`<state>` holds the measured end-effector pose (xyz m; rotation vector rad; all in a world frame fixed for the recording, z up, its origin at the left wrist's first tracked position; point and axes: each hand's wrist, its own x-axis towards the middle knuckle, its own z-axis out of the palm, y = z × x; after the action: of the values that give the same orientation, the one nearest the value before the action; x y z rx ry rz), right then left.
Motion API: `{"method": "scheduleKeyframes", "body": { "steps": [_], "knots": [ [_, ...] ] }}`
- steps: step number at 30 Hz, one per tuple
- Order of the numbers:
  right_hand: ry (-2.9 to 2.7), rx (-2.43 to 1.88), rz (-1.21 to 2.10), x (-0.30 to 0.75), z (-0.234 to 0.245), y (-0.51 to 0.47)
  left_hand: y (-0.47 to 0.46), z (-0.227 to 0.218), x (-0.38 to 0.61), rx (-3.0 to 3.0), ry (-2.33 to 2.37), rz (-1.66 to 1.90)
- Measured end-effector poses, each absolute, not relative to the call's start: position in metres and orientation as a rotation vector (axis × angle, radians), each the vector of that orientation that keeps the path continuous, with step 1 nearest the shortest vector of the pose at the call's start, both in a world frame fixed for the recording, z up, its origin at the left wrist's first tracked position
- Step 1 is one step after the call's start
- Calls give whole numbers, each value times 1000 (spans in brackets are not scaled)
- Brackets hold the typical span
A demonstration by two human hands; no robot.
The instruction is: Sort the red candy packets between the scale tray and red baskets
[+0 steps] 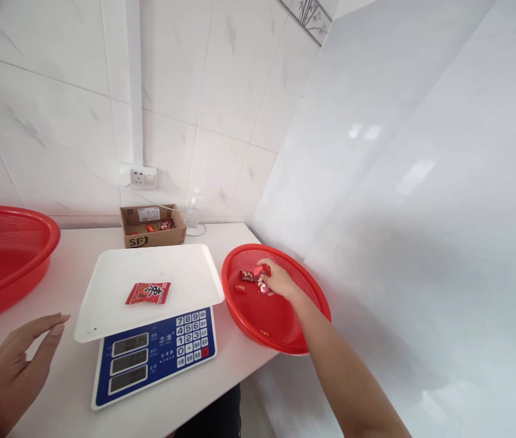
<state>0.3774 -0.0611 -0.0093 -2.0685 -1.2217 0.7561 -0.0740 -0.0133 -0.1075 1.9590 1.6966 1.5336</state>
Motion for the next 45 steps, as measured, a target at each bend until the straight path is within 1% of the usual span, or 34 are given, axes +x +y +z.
{"method": "scheduleKeyframes", "body": {
  "steps": [3,7,10,15,21,25,28,30,34,36,40,45],
  "knots": [
    [-1227,-1970,670,363,0,-57,-12,-104,-76,1975,1683,1425],
    [-1307,-1746,653,322,10,-43,-9,-105,-78,2063,1618,1469],
    [-1417,-1568,718,282,9,-28,-8,-108,-79,2120,1588,1496],
    [-1579,-1620,722,235,7,-6,-7,-111,-82,2110,1593,1502],
    [-1594,-1625,667,225,6,12,-6,-112,-81,2073,1597,1499],
    [-1882,-1521,526,222,-4,20,-7,-111,-81,2048,1577,1489],
    [-2035,-1591,452,218,-9,24,-7,-110,-82,2054,1571,1485],
    [-2096,-1712,397,215,-10,25,-7,-110,-82,2058,1580,1474],
    [-2212,-2004,178,208,-9,27,-7,-111,-82,2052,1575,1481],
    [-2227,-2081,127,205,-10,29,-7,-111,-82,2040,1575,1501],
    [-2205,-2125,88,198,-15,35,-7,-111,-82,2047,1576,1500],
    [-2194,-2065,87,190,-20,41,-6,-112,-83,2056,1577,1470]
  ]
}}
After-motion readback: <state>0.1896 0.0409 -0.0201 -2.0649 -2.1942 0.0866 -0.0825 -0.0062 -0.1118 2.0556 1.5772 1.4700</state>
